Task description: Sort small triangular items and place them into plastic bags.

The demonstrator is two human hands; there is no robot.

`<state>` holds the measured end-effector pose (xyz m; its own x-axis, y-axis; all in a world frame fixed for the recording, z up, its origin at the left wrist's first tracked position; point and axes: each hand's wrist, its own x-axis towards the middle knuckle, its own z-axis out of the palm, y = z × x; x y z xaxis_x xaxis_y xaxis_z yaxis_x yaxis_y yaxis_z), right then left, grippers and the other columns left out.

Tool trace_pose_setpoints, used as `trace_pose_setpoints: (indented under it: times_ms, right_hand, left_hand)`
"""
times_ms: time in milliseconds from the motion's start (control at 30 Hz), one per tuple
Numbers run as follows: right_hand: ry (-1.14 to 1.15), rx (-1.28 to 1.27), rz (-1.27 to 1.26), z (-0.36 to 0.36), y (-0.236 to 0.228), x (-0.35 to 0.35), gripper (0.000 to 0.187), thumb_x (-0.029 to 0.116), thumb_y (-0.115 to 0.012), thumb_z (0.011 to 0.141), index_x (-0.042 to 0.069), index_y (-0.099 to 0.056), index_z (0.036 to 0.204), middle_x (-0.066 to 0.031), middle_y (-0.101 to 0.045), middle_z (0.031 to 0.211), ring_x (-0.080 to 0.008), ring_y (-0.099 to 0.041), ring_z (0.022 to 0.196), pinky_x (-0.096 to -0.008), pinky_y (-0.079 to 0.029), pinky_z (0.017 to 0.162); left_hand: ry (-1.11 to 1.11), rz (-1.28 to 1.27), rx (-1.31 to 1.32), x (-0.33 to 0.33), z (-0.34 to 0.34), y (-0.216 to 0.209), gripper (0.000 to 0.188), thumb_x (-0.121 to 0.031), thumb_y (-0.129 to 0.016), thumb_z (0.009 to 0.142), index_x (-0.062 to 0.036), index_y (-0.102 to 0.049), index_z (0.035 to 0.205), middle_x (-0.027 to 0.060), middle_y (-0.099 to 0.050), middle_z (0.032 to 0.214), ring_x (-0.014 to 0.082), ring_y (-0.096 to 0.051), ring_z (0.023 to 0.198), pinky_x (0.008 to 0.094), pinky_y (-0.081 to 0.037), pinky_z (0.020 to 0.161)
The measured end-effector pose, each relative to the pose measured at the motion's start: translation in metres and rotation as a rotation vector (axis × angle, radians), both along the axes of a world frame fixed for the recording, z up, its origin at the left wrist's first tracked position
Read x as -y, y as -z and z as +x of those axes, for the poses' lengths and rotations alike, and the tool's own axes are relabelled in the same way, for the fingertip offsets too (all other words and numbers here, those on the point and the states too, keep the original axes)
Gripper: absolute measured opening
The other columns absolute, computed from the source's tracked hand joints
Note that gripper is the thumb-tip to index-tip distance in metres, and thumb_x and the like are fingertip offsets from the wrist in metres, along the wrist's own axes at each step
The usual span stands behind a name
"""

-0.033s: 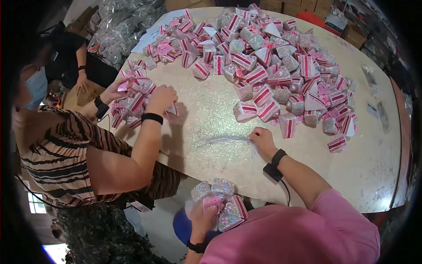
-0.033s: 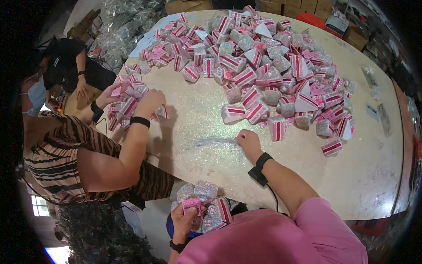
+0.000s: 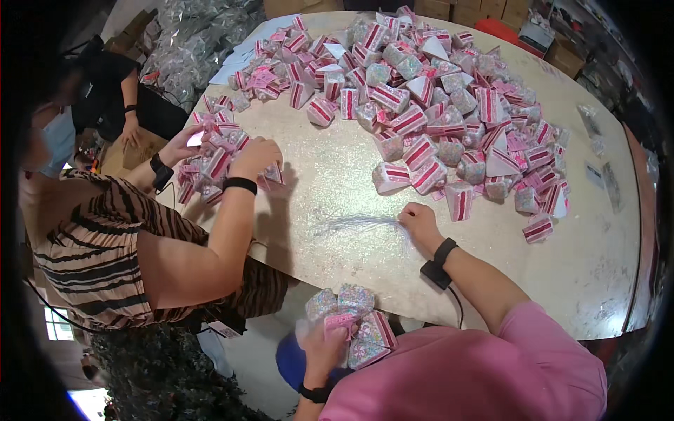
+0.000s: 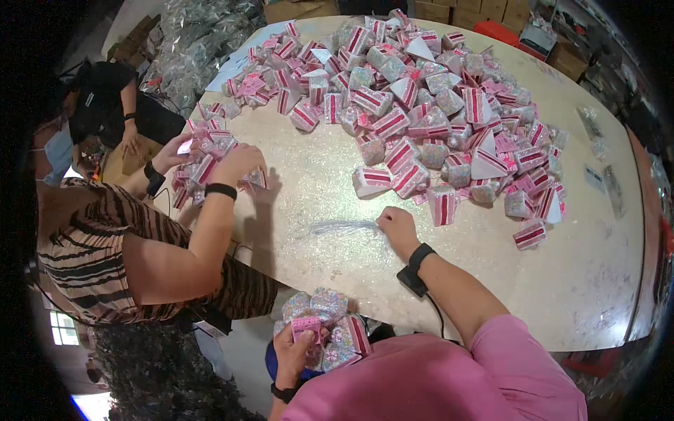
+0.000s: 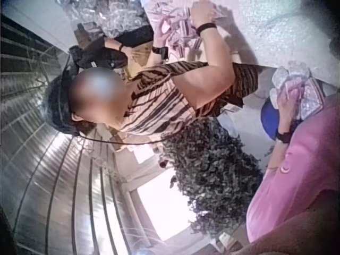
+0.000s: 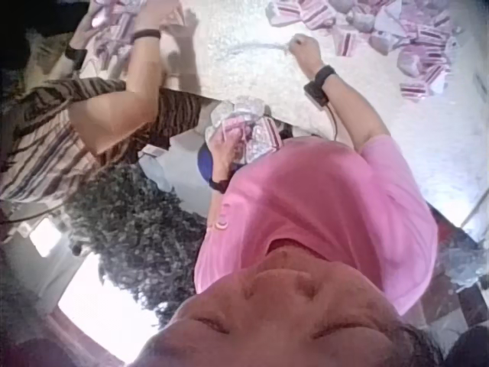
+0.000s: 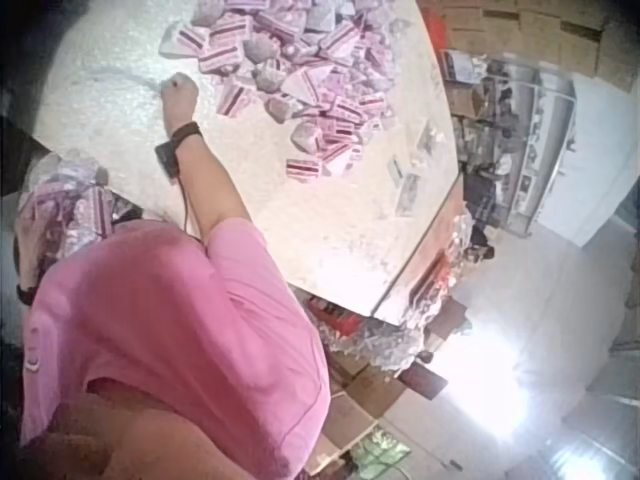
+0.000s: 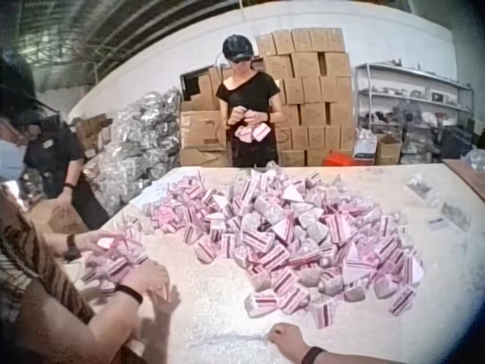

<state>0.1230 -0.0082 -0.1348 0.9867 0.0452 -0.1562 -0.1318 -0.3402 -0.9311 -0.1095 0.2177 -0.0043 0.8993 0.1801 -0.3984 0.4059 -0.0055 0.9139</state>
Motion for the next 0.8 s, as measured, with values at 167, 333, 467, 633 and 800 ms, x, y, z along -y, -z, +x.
trace_pose_setpoints:
  times_ms: [167, 333, 467, 633, 800]
  right_hand:
    - [0.006, 0.02, 0.043, 0.003, 0.006, 0.009, 0.016, 0.013, -0.062, 0.074, -0.002, -0.059, 0.071, -0.0118, -0.055, 0.062, -0.0201, -0.052, 0.057, -0.0341, -0.041, 0.056]
    - [-0.03, 0.058, 0.006, 0.007, 0.01, 0.012, 0.016, 0.014, -0.059, 0.076, -0.002, -0.059, 0.075, -0.015, -0.057, 0.066, -0.0244, -0.055, 0.06, -0.0358, -0.043, 0.058]
    - [-0.095, 0.104, -0.106, 0.008, 0.002, 0.014, 0.016, 0.014, -0.055, 0.079, -0.002, -0.06, 0.078, -0.0187, -0.058, 0.07, -0.0314, -0.056, 0.065, -0.0385, -0.044, 0.062]
    - [-0.134, 0.103, -0.19, 0.008, -0.003, 0.017, 0.016, 0.012, -0.052, 0.08, -0.001, -0.061, 0.078, -0.0203, -0.06, 0.075, -0.035, -0.058, 0.069, -0.0397, -0.045, 0.065]
    - [-0.146, 0.095, -0.208, 0.01, 0.001, 0.021, 0.014, 0.01, -0.053, 0.078, -0.001, -0.06, 0.08, -0.0204, -0.061, 0.077, -0.0351, -0.059, 0.07, -0.0395, -0.046, 0.065]
  left_hand:
    - [-0.01, -0.082, 0.013, 0.009, 0.005, -0.001, 0.027, -0.02, -0.059, 0.086, 0.0017, -0.061, 0.103, 0.0046, -0.067, 0.09, 0.0109, -0.06, 0.077, 0.0245, -0.048, 0.069]
    - [0.007, -0.097, -0.017, 0.01, 0.009, 0.002, 0.034, -0.019, -0.06, 0.087, 0.004, -0.056, 0.112, 0.0072, -0.066, 0.093, 0.0125, -0.062, 0.082, 0.0243, -0.049, 0.073]
    - [-0.008, -0.139, -0.016, 0.016, 0.014, -0.002, 0.038, -0.018, -0.06, 0.087, 0.0053, -0.053, 0.116, 0.009, -0.066, 0.094, 0.0137, -0.063, 0.084, 0.0246, -0.049, 0.075]
    - [0.001, -0.11, -0.033, 0.016, 0.016, -0.008, 0.031, -0.013, -0.057, 0.088, 0.0054, -0.055, 0.113, 0.0093, -0.066, 0.094, 0.014, -0.064, 0.084, 0.0251, -0.049, 0.076]
    - [-0.009, -0.127, -0.054, 0.023, 0.024, -0.019, 0.025, -0.009, -0.055, 0.087, 0.0047, -0.058, 0.108, 0.0087, -0.067, 0.092, 0.0134, -0.063, 0.083, 0.0249, -0.049, 0.076]
